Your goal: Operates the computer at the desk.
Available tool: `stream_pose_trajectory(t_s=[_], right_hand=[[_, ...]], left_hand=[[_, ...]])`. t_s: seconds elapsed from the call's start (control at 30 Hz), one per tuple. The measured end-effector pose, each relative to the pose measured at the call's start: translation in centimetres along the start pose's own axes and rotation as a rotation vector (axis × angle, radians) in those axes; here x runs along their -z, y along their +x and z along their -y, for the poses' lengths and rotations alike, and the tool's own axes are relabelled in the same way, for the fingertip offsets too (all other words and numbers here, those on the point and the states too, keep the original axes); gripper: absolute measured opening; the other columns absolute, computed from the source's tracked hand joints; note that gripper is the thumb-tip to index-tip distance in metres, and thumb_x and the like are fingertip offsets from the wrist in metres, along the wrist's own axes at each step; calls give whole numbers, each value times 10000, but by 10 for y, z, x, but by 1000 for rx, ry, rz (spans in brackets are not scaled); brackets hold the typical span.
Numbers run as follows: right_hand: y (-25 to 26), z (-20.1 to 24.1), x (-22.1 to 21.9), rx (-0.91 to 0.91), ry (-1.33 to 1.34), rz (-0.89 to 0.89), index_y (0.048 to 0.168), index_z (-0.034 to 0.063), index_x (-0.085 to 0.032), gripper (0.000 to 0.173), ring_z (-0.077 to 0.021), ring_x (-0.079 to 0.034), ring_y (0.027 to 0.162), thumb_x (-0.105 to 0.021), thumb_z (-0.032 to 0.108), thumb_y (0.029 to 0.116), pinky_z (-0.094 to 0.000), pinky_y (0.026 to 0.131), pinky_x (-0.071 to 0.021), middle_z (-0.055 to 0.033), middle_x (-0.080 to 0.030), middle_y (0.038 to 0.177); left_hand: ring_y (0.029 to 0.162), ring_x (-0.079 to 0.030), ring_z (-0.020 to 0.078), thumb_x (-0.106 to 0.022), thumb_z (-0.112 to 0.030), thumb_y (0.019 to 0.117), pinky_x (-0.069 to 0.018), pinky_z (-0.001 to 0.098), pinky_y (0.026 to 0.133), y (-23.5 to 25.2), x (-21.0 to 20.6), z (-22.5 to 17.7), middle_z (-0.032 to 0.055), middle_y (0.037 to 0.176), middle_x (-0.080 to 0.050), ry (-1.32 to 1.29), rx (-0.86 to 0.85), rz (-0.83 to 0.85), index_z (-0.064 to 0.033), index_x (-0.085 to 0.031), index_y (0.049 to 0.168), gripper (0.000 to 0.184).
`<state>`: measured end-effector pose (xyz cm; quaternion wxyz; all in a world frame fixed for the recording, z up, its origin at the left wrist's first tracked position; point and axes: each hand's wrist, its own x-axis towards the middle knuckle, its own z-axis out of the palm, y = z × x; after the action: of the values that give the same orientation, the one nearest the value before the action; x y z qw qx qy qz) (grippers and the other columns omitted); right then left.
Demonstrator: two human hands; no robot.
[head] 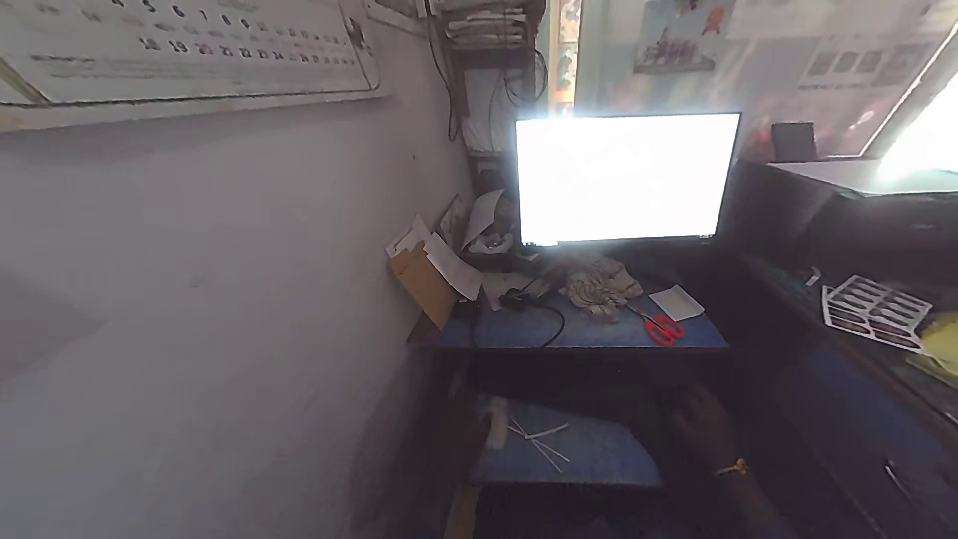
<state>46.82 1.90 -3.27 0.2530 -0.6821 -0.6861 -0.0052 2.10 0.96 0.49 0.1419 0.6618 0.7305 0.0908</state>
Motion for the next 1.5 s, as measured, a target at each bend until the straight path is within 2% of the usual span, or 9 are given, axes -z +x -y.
stream_pose_trajectory(t_s=[0.13, 0.37, 0.47, 0.6, 0.7, 0.83, 0.93, 1.1, 1.5], right_hand=[[2, -9, -9, 29, -12, -16, 1183, 34, -744, 376, -454, -556, 1313, -650, 254, 892, -588, 1091, -455, -258, -610, 1376], [2, 1, -5, 38, 27, -75, 1160, 25, -749, 347, -475, -585, 1264, -683, 229, 888, -605, 1049, -482, -281, -619, 1342], [0, 7, 3, -24, 12, -24, 1214, 29, -730, 368, -469, -565, 1296, -654, 239, 923, -607, 1086, -453, -274, -613, 1367], [8, -8, -8, -141, -67, 56, 1273, 49, -701, 421, -434, -558, 1311, -657, 321, 955, -581, 1108, -448, -262, -602, 1379], [8, -14, -15, -147, -79, 65, 1273, 56, -700, 442, -439, -537, 1336, -636, 365, 964, -580, 1114, -442, -262, -589, 1397], [4, -11, -9, -183, 24, 67, 1265, 12, -689, 450, -465, -505, 1356, -644, 342, 963, -608, 1090, -446, -289, -553, 1424], [3, -16, -15, -163, 20, 55, 1260, 27, -693, 427, -456, -491, 1374, -621, 332, 969, -588, 1129, -418, -282, -550, 1434], [8, -10, -1, -202, 15, 165, 1338, 44, -651, 450, -444, -456, 1407, -613, 327, 989, -570, 1147, -400, -267, -512, 1478], [8, -11, 0, -74, -28, 110, 1264, 45, -703, 408, -430, -532, 1346, -646, 298, 949, -568, 1117, -439, -255, -580, 1413]], left_hand=[[1428, -478, 310, -570, -538, 981, -388, 513, 1173, 23, -58, 41, 118, 1562, -490, -42, -81, -207, -137, -538, 1487, 647], [1335, -563, 335, -668, -558, 909, -485, 543, 1079, 6, -18, 16, 151, 1467, -572, 46, -24, -197, -136, -567, 1458, 700], [1398, -507, 354, -650, -529, 937, -412, 530, 1146, -14, 17, -17, 191, 1520, -518, 160, 10, -133, -110, -528, 1495, 707], [1345, -555, 307, -632, -643, 887, -483, 548, 1082, 1, -28, 23, 121, 1442, -597, 168, -122, -399, -195, -615, 1412, 691], [1427, -469, 325, -692, -617, 845, -438, 551, 1133, 4, -26, 21, 130, 1548, -495, 170, -101, -353, -189, -567, 1464, 762], [1354, -552, 288, -642, -645, 867, -510, 549, 1054, 9, -35, 25, 90, 1524, -531, 222, -87, -334, -233, -543, 1489, 753], [1237, -635, 298, -632, -622, 890, -543, 567, 991, 16, -45, 31, 110, 1386, -640, 197, -84, -301, -202, -586, 1447, 699], [1295, -595, 346, -629, -519, 958, -486, 561, 1079, 14, -46, 29, 186, 1415, -604, -5, -49, -175, -93, -563, 1451, 655], [1291, -602, 317, -571, -500, 1004, -490, 539, 1082, 9, -55, 29, 166, 1402, -620, -4, -64, -174, -103, -585, 1433, 585]])
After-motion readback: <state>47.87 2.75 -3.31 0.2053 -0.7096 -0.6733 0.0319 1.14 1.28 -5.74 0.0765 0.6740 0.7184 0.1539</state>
